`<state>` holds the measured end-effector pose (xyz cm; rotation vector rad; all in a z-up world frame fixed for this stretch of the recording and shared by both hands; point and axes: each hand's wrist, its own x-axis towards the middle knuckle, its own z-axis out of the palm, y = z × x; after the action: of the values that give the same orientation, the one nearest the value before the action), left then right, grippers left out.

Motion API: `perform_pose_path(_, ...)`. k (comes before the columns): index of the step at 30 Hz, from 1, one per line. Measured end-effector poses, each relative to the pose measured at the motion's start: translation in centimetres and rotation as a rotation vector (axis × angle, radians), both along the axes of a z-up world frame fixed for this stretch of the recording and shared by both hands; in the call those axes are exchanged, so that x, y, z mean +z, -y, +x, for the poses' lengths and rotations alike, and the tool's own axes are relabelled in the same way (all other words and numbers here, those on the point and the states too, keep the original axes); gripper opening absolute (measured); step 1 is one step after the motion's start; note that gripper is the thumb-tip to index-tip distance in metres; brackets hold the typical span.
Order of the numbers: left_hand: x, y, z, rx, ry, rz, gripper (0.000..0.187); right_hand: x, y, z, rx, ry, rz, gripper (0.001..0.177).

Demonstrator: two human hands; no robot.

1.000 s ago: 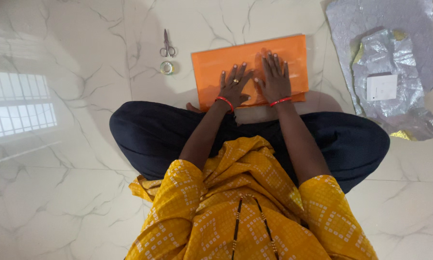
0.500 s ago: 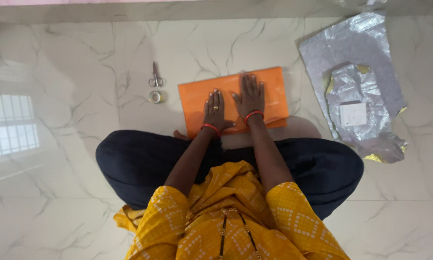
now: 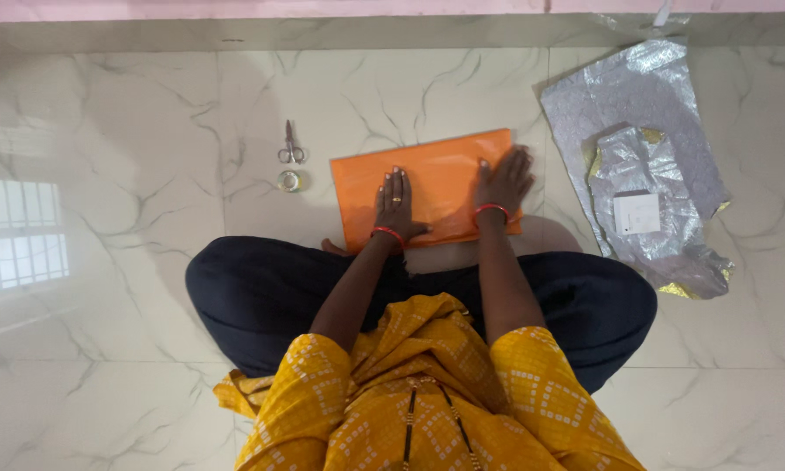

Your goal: The person sits on the floor and wraps a book with orange paper. They place the book on the paper, fold the edges over, and smooth the folds to create a neat package.

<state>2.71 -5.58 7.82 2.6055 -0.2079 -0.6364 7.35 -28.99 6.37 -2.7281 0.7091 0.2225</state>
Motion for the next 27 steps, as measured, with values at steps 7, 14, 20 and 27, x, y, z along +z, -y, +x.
perform_pose_path(7,-0.7,-0.3,-0.7,0.003,0.138,-0.031,0.144,-2.0,2.6,-3.3,-0.06,0.398,-0.038,0.072)
perform_pose_path(14,0.1,-1.4,-2.0,0.226,0.508,0.011,0.115,-0.2,2.5,-6.1,-0.243,0.22,0.064,0.069)
perform_pose_path(20,0.6,-7.1,-1.0,1.051,0.445,-0.17,0.071,1.2,2.1,-6.5,-0.181,0.259,0.016,0.06)
perform_pose_path(27,-1.9,-9.8,-0.3,1.071,-0.018,-0.236,0.055,1.7,3.0,-6.8,-0.288,0.554,0.831,0.023)
